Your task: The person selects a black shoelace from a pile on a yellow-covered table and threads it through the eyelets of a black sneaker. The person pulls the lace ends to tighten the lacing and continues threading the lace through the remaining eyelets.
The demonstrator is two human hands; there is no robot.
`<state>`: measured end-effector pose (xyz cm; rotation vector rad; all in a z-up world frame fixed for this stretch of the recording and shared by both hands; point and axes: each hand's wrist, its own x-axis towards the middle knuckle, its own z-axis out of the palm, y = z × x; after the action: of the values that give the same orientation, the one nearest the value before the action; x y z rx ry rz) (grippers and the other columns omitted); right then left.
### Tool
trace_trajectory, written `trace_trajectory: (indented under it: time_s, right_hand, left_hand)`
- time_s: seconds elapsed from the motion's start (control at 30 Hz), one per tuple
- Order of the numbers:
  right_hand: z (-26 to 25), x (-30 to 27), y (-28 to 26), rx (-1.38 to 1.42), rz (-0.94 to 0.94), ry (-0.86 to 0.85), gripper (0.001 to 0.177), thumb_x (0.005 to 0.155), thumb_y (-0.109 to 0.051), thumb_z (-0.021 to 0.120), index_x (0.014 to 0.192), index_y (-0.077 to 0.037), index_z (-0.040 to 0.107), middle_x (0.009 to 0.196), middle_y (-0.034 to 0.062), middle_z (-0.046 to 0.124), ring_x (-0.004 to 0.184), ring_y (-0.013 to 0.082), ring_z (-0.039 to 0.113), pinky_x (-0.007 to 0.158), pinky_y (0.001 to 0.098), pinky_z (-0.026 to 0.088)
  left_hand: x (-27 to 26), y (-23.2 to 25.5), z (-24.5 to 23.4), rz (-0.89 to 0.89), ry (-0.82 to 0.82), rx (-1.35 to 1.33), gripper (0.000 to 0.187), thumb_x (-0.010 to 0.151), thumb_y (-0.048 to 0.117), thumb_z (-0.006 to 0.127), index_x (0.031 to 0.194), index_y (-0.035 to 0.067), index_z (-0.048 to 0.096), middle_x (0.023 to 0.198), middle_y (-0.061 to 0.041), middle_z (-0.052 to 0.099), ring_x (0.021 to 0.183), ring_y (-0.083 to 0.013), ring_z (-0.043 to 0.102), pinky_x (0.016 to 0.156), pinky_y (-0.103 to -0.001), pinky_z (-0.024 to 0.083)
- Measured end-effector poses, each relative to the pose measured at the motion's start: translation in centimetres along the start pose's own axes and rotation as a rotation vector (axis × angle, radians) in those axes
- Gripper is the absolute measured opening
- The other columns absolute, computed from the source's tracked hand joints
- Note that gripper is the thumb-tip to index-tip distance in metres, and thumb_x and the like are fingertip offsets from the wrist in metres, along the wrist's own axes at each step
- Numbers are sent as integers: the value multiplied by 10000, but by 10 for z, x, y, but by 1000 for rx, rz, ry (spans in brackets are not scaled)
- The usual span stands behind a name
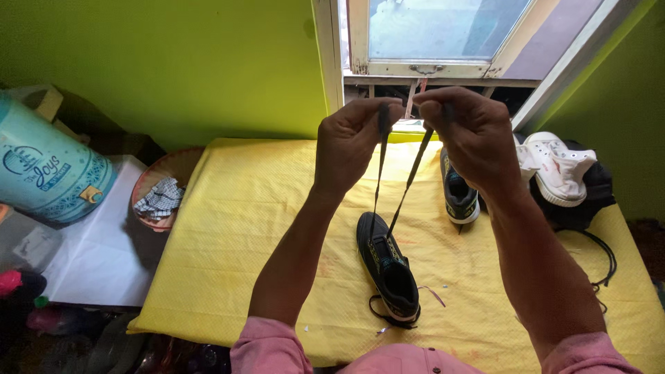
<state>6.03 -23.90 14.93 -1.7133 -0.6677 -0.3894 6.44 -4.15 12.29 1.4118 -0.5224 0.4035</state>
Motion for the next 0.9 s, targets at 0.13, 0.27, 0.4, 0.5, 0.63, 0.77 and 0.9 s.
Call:
trace_trajectory:
  time_s: [0.13, 0.27, 0.4, 0.5, 0.63, 0.77, 0.9]
  right_hand:
    - [6, 2, 3, 16, -56, 0, 222, 1122, -243, 650, 1193, -49, 731, 988, 43, 742, 912, 71, 675, 772, 220, 545]
    - [8, 1, 4, -97, 41, -33, 263, 1089, -279, 622, 1167, -64, 751, 779, 16, 668, 661, 55, 568, 563, 203, 430]
    - [11, -2, 10, -107, 88, -55, 256, 1085, -266, 617, 1172, -58, 739, 780, 21, 668, 664, 59, 569, 562, 210, 444]
    - [8, -9, 24, -93, 95, -65, 233, 1098, -207, 605, 1192, -35, 729, 924, 56, 690, 774, 87, 596, 647, 227, 495]
    - [-5, -28, 62, 210, 192, -35, 204, 1155, -89, 568, 1284, -2, 701, 1046, 96, 685, 902, 104, 621, 833, 253, 539]
    - [-9, -67, 113, 176, 550, 45, 307, 1037, -28, 523, 1308, -19, 665, 953, 78, 681, 720, 99, 594, 648, 243, 520]
    - [13, -131, 169, 95, 806, -77, 296, 997, -63, 553, 1256, -9, 684, 826, 53, 603, 578, 84, 476, 444, 222, 417]
  left_hand:
    - [1, -1, -3, 2, 19, 232, 197, 1039, 227, 722, 1099, 55, 796, 913, -90, 764, 825, -114, 704, 688, -253, 573]
    - [-5, -1, -2, 34, -33, 89, 232, 1014, 253, 715, 1166, 79, 738, 1000, -45, 785, 947, -74, 754, 780, -222, 630]
    - [-11, -13, -2, -31, -47, 13, 226, 1007, 196, 725, 1195, 71, 730, 1023, -51, 789, 933, -74, 737, 774, -227, 606]
    - [-24, -38, -11, -81, 0, 109, 234, 996, 148, 721, 1210, 55, 737, 1043, -80, 790, 930, -97, 732, 784, -251, 594]
    - [-58, -104, -54, -203, 217, 372, 354, 1024, 225, 648, 1316, 34, 707, 1217, -154, 770, 1106, -190, 743, 940, -344, 605]
    - [-125, -171, -85, -430, 90, 886, 770, 970, 352, 696, 1516, -79, 368, 1552, -288, 403, 1434, -397, 397, 1159, -473, 365]
    - [-215, -190, -62, -892, -43, 676, 862, 921, 452, 685, 1557, -6, 327, 1573, -253, 405, 1452, -385, 411, 1174, -467, 358]
